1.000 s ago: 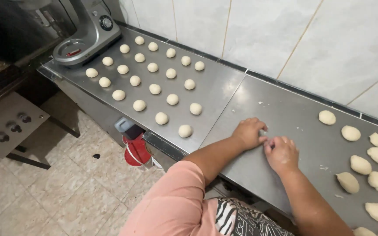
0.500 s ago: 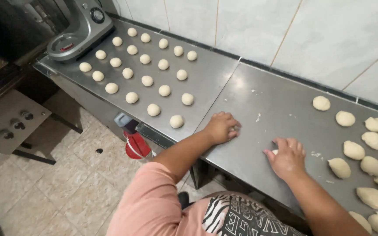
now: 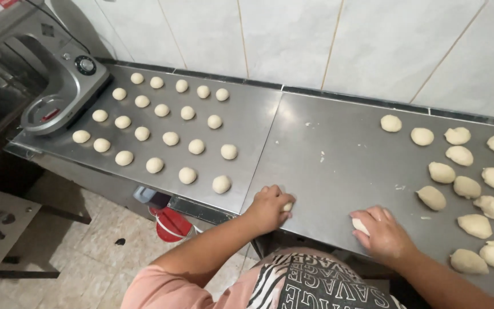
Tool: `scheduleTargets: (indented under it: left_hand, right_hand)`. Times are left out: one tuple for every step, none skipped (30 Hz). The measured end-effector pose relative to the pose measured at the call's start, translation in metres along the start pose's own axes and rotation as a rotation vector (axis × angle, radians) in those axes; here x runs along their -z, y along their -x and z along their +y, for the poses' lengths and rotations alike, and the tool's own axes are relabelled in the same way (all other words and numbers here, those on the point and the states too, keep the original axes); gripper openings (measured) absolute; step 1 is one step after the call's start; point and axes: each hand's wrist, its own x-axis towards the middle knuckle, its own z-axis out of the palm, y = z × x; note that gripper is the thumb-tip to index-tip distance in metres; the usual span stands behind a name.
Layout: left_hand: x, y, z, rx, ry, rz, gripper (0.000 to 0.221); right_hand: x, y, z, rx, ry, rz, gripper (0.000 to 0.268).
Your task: Shaping small pieces of dough into uniform balls by rolling them on a counter and arranging them in rows.
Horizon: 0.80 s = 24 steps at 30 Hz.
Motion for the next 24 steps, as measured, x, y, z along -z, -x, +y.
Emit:
scheduleTargets:
  left_hand:
    - [0.010,-0.015,0.000,-0.003,0.001,-0.006,0.045]
    - [0.020,-0.031,0.001,0.029,-0.047,-0.047,0.046]
    - [0.033,-0.052,0.000,0.044,-0.104,-0.090,0.055]
    - [0.026,-0.068,-0.004,0.025,-0.111,-0.098,0.055]
    - [0.019,-0.092,-0.007,0.080,-0.071,-0.031,0.057]
    - [0.011,-0.115,-0.009,0.134,-0.028,0.036,0.059]
    - [0.002,-0.129,-0.007,0.126,-0.025,0.031,0.059]
    - [-0.008,-0.144,-0.006,0.153,0.027,0.002,0.056]
    - [-0.021,-0.154,-0.004,0.181,0.080,-0.036,0.053]
    - [-0.029,-0.142,-0.004,0.174,0.085,-0.051,0.053]
    - [-0.035,-0.130,-0.007,0.102,0.146,-0.046,0.051]
    - [-0.042,-0.118,-0.009,0.030,0.207,-0.040,0.052]
    - [-0.024,-0.094,-0.005,0.032,0.210,-0.051,0.052]
    - [-0.005,-0.070,-0.001,-0.045,0.199,-0.062,0.047]
    - [0.013,-0.045,0.004,-0.115,0.194,-0.067,0.045]
    - [0.027,-0.029,0.006,-0.106,0.201,-0.074,0.045]
    - [0.042,-0.018,0.008,-0.079,0.152,-0.109,0.045]
    - [0.057,-0.007,0.010,-0.052,0.103,-0.145,0.045]
    - [0.054,-0.017,0.001,-0.053,0.104,-0.137,0.045]
    - [0.051,-0.027,-0.007,-0.068,0.033,-0.120,0.046]
    - [0.047,-0.029,-0.016,-0.075,-0.038,-0.114,0.052]
    - [0.038,-0.047,-0.018,-0.070,-0.036,-0.118,0.052]
    - [0.029,-0.067,-0.020,-0.014,-0.050,-0.058,0.054]
    - [0.020,-0.087,-0.021,0.041,-0.065,0.003,0.057]
  right_hand:
    - [0.008,-0.015,-0.005,-0.005,-0.003,-0.001,0.048]
    - [0.017,-0.029,-0.010,0.012,0.111,0.051,0.049]
    - [0.026,-0.045,-0.015,0.017,0.220,0.116,0.052]
    - [0.019,-0.062,-0.024,-0.001,0.213,0.127,0.052]
    - [0.021,-0.085,-0.028,-0.090,0.141,0.178,0.053]
    - [0.022,-0.108,-0.031,-0.177,0.068,0.231,0.054]
    - [0.020,-0.120,-0.040,-0.188,0.068,0.232,0.054]
    - [0.017,-0.134,-0.048,-0.230,0.034,0.256,0.047]
    - [0.010,-0.143,-0.057,-0.278,-0.003,0.275,0.041]
    - [-0.003,-0.134,-0.056,-0.294,-0.005,0.269,0.041]
    - [-0.014,-0.127,-0.055,-0.191,0.001,0.269,0.034]
    - [-0.026,-0.122,-0.054,-0.087,0.005,0.269,0.030]
    - [-0.022,-0.095,-0.054,-0.094,0.000,0.261,0.030]
    - [-0.018,-0.070,-0.054,-0.040,-0.004,0.215,0.036]
    - [-0.013,-0.044,-0.053,0.019,-0.005,0.164,0.044]
    - [-0.010,-0.025,-0.051,0.018,-0.008,0.151,0.044]
    - [-0.005,-0.009,-0.046,0.024,0.025,0.158,0.048]
    - [0.002,0.007,-0.042,0.029,0.057,0.166,0.053]
    - [0.003,-0.004,-0.027,0.033,0.064,0.169,0.053]
    - [0.004,-0.014,-0.012,0.059,0.137,0.216,0.050]
    - [0.000,-0.019,-0.001,0.084,0.200,0.253,0.055]
    - [0.005,-0.041,-0.009,0.086,0.197,0.247,0.055]
    - [0.010,-0.064,-0.017,-0.020,0.129,0.274,0.056]
    - [0.016,-0.085,-0.024,-0.125,0.061,0.301,0.057]
